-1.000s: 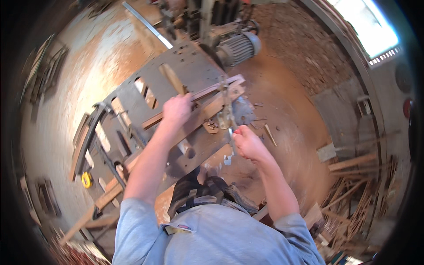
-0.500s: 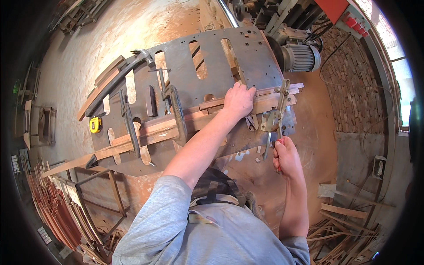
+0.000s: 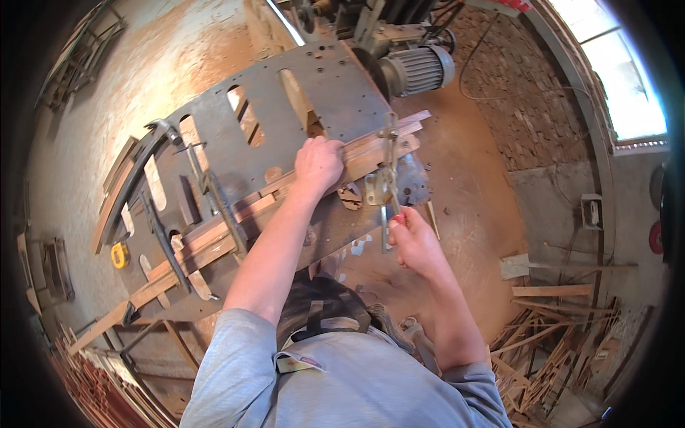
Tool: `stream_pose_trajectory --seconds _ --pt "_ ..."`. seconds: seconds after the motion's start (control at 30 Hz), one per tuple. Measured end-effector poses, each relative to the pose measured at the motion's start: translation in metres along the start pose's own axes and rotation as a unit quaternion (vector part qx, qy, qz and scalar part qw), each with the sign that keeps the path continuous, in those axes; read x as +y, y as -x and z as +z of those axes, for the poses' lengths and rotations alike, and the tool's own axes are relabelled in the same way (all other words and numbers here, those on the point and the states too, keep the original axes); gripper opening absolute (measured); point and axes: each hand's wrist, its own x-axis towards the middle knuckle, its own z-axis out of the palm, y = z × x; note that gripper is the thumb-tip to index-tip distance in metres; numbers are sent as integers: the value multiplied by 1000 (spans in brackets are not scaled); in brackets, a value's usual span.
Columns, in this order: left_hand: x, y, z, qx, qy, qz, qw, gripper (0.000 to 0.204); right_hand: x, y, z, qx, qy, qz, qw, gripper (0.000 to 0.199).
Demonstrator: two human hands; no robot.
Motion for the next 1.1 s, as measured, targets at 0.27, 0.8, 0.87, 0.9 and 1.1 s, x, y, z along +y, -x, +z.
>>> stream_pose_trajectory --seconds 0.27,0.8,0.87,0.9,1.1 --pt "13 15 -15 -21 -49 42 998 45 7 15 14 90 130 -56 986 61" --pt "15 39 -17 -18 -124 127 984 68 48 -14 49 174 -24 -141 974 42" --pt "18 39 -16 -21 -130 130 983 67 42 -12 41 127 -53 -100 985 38" --pt "19 38 -16 -23 -133 130 982 67 40 -12 37 101 -68 -80 989 37" --pt "16 38 -8 4 -139 135 981 72 14 0 0 -35 -80 -14 996 37"
